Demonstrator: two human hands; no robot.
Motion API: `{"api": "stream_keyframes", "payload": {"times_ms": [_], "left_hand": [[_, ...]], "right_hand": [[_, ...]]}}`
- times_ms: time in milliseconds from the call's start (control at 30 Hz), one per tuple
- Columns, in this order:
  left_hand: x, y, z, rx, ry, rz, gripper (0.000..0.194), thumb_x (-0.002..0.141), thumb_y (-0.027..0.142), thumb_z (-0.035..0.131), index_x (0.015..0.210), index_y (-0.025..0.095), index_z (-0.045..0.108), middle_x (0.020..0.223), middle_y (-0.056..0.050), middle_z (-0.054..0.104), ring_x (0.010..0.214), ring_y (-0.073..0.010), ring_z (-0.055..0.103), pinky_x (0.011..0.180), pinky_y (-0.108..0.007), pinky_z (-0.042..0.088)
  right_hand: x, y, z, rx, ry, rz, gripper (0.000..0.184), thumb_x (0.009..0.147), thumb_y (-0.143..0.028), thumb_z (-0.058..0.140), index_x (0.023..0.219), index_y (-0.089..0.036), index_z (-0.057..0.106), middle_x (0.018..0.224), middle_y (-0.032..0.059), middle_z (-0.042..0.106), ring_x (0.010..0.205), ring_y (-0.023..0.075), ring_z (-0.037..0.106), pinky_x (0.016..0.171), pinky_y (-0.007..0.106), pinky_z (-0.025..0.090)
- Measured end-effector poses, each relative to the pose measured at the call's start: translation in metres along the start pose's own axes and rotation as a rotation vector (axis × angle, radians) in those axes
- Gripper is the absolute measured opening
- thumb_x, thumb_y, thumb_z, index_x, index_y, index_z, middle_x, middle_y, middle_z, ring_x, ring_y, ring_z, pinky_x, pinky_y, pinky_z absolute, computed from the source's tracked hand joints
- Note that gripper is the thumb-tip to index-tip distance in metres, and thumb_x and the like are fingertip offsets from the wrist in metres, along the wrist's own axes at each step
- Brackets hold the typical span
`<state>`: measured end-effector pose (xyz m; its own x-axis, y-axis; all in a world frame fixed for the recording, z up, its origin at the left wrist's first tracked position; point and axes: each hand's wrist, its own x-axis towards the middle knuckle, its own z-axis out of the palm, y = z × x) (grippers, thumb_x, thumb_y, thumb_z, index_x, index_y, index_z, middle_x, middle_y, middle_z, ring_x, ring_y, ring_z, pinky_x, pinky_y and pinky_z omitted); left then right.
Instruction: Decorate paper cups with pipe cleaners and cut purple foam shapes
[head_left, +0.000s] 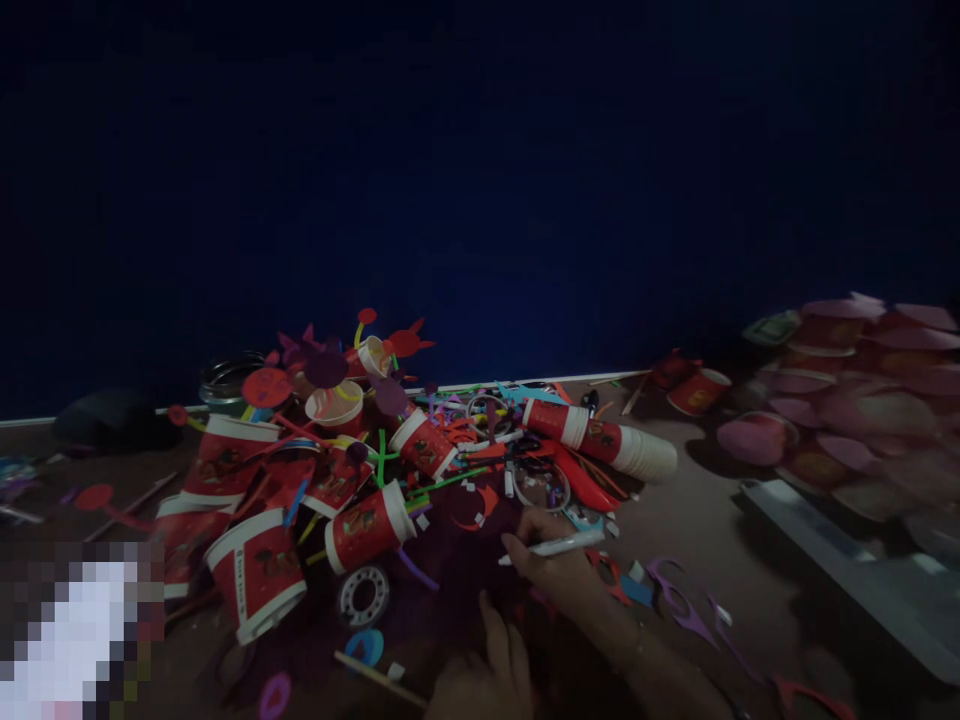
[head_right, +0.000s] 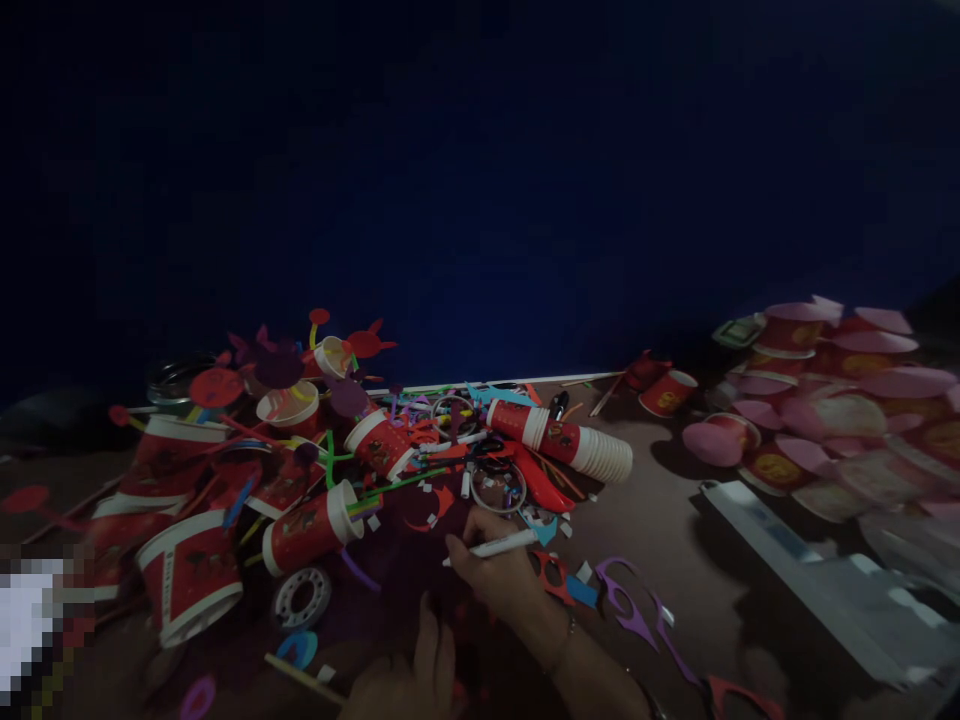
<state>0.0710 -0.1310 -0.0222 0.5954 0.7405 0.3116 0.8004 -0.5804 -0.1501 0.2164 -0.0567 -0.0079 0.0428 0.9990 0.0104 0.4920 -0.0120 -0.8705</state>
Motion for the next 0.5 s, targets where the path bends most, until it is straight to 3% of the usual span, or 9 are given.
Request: {"api": "stream_keyframes", "payload": {"times_ms": [133, 500], "left_hand": [[-0.0015, 0.0004, 0.0048, 0.004, 0.013, 0.008, 0.027, 0.077, 0.034, 0.060, 0.092, 0.014, 0.067, 0.102, -0.016, 0.069, 0.037, -0.0102, 0.056, 0.035, -0.020, 0.043], [-0.0023, 0.0022, 0.0028, 0.013, -0.051, 0.019, 0.030, 0.078, 0.032, 0.057, 0.097, 0.011, 0.065, 0.103, -0.023, 0.066, 0.041, -0.0121, 0.057, 0.038, -0.023, 0.041]], "right_hand": [[-0.0003, 0.0006, 0.0031, -0.010, -0.030, 0.041, 0.023, 0.068, -0.026, 0.052, 0.052, -0.023, 0.036, 0.042, -0.0075, 0.038, 0.040, 0.0088, 0.035, 0.039, 0.021, 0.026], [-0.0013, 0.0037, 0.0039, 0.030, -0.065, 0.083, 0.022, 0.070, -0.026, 0.052, 0.054, -0.022, 0.038, 0.040, -0.0075, 0.041, 0.038, 0.0084, 0.037, 0.037, 0.019, 0.026]]}}
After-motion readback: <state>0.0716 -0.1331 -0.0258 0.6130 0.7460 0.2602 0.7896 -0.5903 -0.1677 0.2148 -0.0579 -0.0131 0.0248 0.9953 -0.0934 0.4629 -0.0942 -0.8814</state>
